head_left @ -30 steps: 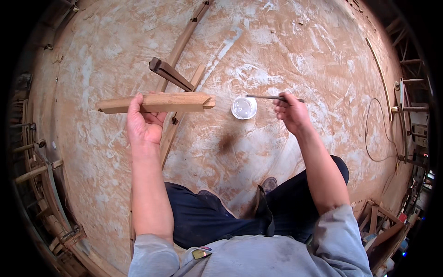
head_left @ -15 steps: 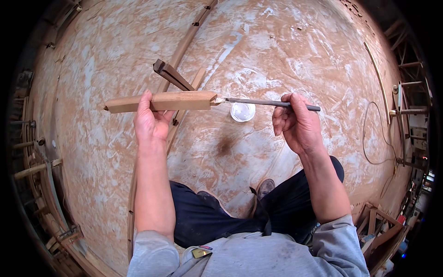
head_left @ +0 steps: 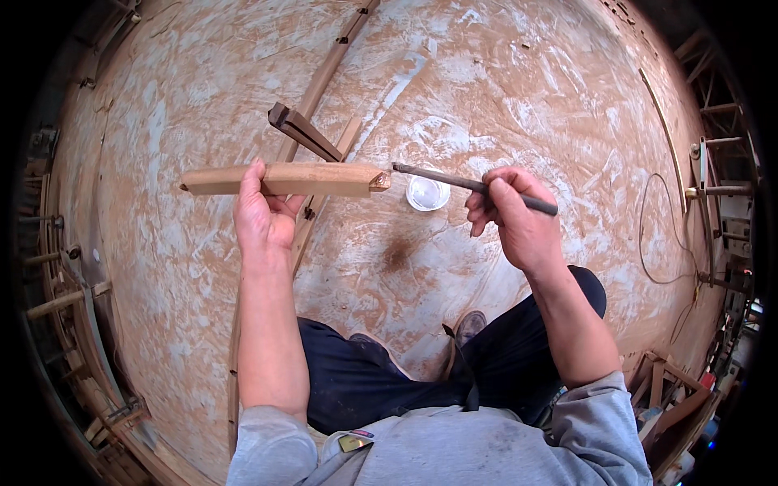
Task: The person selects wooden slats from a pile, aligns them on a workbench, and applies glue to the ends using a brush. They then use a hammer to tap the pieces together and place the assembled parts on a table.
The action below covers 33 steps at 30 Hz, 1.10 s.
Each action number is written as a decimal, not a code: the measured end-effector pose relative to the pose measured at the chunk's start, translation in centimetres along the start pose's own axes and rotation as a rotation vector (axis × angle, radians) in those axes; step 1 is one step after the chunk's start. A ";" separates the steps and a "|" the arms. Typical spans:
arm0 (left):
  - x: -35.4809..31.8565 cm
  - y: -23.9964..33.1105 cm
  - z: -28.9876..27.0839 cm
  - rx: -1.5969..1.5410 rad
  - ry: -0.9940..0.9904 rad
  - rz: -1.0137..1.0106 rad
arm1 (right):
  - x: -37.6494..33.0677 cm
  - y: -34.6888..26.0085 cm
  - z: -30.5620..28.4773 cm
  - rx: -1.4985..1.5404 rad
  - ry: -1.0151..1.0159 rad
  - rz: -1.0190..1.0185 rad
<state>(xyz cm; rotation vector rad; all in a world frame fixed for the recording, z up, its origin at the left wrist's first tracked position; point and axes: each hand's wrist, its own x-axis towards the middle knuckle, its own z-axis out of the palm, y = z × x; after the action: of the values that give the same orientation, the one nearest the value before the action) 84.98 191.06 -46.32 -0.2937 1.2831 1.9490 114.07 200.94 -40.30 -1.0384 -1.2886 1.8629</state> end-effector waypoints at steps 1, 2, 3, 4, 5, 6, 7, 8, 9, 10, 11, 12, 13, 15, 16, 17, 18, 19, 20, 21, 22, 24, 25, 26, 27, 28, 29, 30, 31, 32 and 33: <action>0.0 0.1 0.0 -0.001 0.002 0.001 | -0.3 0.0 0.0 -0.019 -0.010 -0.004; 0.0 0.1 -0.1 0.000 0.007 0.004 | -0.6 0.0 0.0 -0.038 -0.020 -0.008; 0.2 0.2 -0.2 0.001 0.012 0.007 | -0.8 -0.1 0.0 -0.052 -0.007 -0.019; 0.3 0.2 -0.3 0.002 0.015 0.008 | -1.0 -0.2 0.2 -0.050 0.000 -0.045; 0.4 0.2 -0.4 0.000 0.016 0.008 | -1.0 -0.2 0.5 -0.048 0.008 -0.071; 0.6 0.3 -0.5 -0.002 0.018 0.009 | -1.0 -0.2 0.6 -0.046 0.015 -0.097; 0.7 0.3 -0.5 -0.004 0.016 0.007 | -1.0 -0.2 0.7 -0.117 -0.046 -0.130; 0.7 0.2 -0.4 -0.008 0.021 0.005 | -0.9 -0.3 0.7 -0.189 -0.107 -0.163; 0.6 0.2 -0.2 -0.012 0.027 0.003 | -1.1 0.1 1.0 -0.165 -0.097 -0.175; 0.6 0.3 -0.2 -0.017 0.039 0.008 | -1.1 0.2 0.9 -0.228 -0.124 -0.203; 0.7 0.3 -0.4 -0.021 0.045 0.012 | -1.2 0.1 0.6 -0.291 -0.151 -0.233; 1.0 0.2 -0.7 -0.026 0.051 0.015 | -1.2 -0.1 0.5 -0.353 -0.179 -0.262; 1.2 0.2 -0.8 -0.029 0.055 0.016 | -1.4 -0.3 0.4 -0.362 -0.165 -0.259; 1.2 0.2 -0.7 -0.037 0.068 0.027 | -1.0 0.0 0.4 -0.452 -0.163 -0.365; 1.2 0.1 -0.5 -0.041 0.072 0.031 | -0.8 0.0 0.4 -0.499 -0.160 -0.420; 1.2 0.1 -0.4 -0.039 0.064 0.035 | -0.8 0.0 0.7 -0.549 -0.190 -0.464; 1.1 0.0 -0.4 -0.036 0.056 0.039 | -0.9 -0.2 1.1 -0.599 -0.221 -0.509; 1.1 -0.1 -0.4 -0.034 0.049 0.042 | -1.0 -0.1 1.4 -0.650 -0.252 -0.552; 1.0 -0.2 -0.3 -0.026 0.054 0.049 | -1.1 -0.1 1.5 -0.667 -0.267 -0.569; 0.9 -0.2 -0.1 -0.019 0.060 0.055 | -1.2 0.0 1.6 -0.684 -0.283 -0.586; 0.8 -0.3 0.0 -0.012 0.067 0.063 | -1.3 0.1 1.7 -0.700 -0.300 -0.603; 0.7 -0.5 0.0 0.014 0.049 0.094 | -1.4 0.1 2.0 -0.697 -0.312 -0.601; 0.6 -0.6 0.0 0.027 0.039 0.110 | -1.5 0.0 2.4 -0.693 -0.324 -0.592; 0.5 -0.6 0.0 0.030 0.047 0.114 | -1.5 0.1 2.7 -0.688 -0.337 -0.582; 0.4 -0.6 0.1 0.032 0.055 0.119 | -1.4 0.3 2.8 -0.660 -0.345 -0.562; 0.4 -0.6 0.2 0.035 0.058 0.121 | -1.4 0.4 2.6 -0.634 -0.324 -0.565; 0.5 -0.6 0.2 0.036 0.047 0.111 | -1.3 0.5 2.3 -0.607 -0.303 -0.568; 0.7 -0.6 0.1 0.037 0.037 0.101 | -1.1 0.7 1.8 -0.581 -0.282 -0.570; 0.7 -0.5 -0.1 0.037 0.029 0.093 | -0.9 1.1 1.2 -0.339 -0.222 -0.375; 0.8 -0.4 -0.2 0.031 0.036 0.075 | -0.7 1.6 0.5 -0.099 -0.160 -0.180; 1.0 -0.4 -0.2 0.026 0.043 0.057 | -0.5 2.0 -0.2 0.140 -0.096 0.017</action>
<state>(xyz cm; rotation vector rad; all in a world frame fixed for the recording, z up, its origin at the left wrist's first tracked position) 84.51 191.42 -47.23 -0.2911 1.3565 1.9818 114.32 200.01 -42.08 -0.8989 -1.1867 2.0062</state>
